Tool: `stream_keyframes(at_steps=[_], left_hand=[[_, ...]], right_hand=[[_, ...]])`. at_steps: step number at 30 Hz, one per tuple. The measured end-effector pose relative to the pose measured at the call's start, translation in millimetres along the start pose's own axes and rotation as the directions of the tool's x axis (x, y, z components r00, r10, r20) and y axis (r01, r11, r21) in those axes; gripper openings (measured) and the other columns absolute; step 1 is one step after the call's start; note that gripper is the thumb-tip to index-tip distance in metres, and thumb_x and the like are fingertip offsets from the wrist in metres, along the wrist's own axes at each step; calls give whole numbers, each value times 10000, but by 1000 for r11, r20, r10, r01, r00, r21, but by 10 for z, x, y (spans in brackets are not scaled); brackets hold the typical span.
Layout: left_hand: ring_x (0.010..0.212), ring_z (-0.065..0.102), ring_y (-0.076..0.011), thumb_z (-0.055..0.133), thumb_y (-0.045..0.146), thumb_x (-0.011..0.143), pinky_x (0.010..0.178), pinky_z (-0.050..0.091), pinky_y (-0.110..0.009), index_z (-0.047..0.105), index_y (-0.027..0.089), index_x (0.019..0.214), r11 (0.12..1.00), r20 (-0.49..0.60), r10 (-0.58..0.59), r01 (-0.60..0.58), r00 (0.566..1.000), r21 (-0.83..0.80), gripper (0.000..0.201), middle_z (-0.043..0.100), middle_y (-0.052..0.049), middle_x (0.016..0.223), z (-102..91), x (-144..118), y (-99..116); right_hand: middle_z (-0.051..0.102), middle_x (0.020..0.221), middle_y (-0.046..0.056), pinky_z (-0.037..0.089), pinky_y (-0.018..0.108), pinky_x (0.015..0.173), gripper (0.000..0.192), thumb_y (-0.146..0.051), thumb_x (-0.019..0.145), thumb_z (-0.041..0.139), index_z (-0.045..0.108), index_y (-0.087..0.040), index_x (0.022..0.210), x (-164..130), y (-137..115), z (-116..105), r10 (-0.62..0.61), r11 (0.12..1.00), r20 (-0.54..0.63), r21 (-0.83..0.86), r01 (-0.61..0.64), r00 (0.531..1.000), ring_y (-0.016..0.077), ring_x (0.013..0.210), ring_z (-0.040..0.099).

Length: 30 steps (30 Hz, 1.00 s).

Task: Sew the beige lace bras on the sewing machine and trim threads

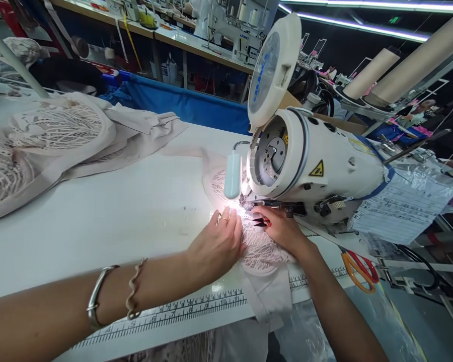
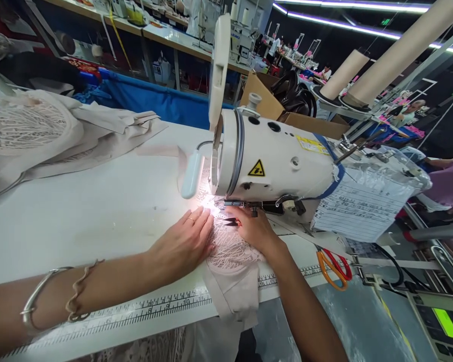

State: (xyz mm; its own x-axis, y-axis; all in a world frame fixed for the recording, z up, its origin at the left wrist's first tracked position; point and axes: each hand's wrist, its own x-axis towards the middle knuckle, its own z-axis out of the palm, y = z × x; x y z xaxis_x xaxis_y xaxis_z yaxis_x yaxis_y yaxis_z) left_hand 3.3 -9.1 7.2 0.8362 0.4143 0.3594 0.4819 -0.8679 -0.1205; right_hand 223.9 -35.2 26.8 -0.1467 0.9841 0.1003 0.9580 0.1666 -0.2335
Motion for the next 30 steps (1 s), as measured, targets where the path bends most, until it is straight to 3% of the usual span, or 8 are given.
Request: stream_keyframes(at_steps=[2,4,9,15,19,25,30], left_hand=[[1228,602,-367,436,310,995,1010,480,-520,540,-1,1293,1000,-12,9,-9,1000,7,444,631,-274,1302,55,-19,-11],[1237,607,-377,412,267,996,1010,494,-522,525,-25,1309,1000,-19,29,-29,999,-10,443,623,-291,1308,94,-26,-50],[1279,582,-387,357,197,1003,1023,507,-540,500,-53,1313,989,-39,97,-101,995,-104,424,595,-326,1330,124,-25,-158],[1280,584,-351,376,130,990,1060,504,-497,504,-42,1305,974,-52,201,-205,978,-91,381,639,-279,1283,155,-12,-341],[1250,603,-311,343,40,985,1010,536,-463,534,6,1277,953,-118,206,-226,972,-203,350,659,-246,1250,149,15,-490],[1031,658,-216,310,44,1012,884,545,-355,611,110,1161,892,-35,273,-266,961,-366,342,705,-158,1130,-13,121,-779],[846,617,-199,337,-19,938,860,504,-366,639,138,1047,916,-4,265,-253,964,-310,357,715,-109,1028,-77,213,-883]], right_hand=[[701,965,-1,461,217,682,604,4,755,470,682,-306,1228,-45,4,-20,-104,994,13,-43,104,994,150,844,632],[685,922,5,455,214,651,690,29,721,435,681,-313,1268,-67,-6,-29,-164,981,9,-106,164,986,153,835,624],[671,892,21,463,233,666,689,22,712,426,696,-294,1261,-60,-28,-6,-207,967,-20,-156,202,978,169,837,614],[688,939,30,489,261,753,639,21,760,425,686,-265,1268,-55,-52,-4,-187,973,-12,-138,183,982,180,869,628],[700,959,38,495,274,744,627,14,757,439,675,-249,1275,-50,-52,-3,-190,972,8,-140,189,982,183,852,633],[712,987,47,505,279,775,637,21,730,449,671,-229,1272,-36,-44,18,-203,974,-18,-105,200,979,192,891,646],[706,1001,43,499,262,715,688,32,680,459,666,-235,1280,-36,-64,33,-172,981,-1,-90,171,985,192,882,642]])
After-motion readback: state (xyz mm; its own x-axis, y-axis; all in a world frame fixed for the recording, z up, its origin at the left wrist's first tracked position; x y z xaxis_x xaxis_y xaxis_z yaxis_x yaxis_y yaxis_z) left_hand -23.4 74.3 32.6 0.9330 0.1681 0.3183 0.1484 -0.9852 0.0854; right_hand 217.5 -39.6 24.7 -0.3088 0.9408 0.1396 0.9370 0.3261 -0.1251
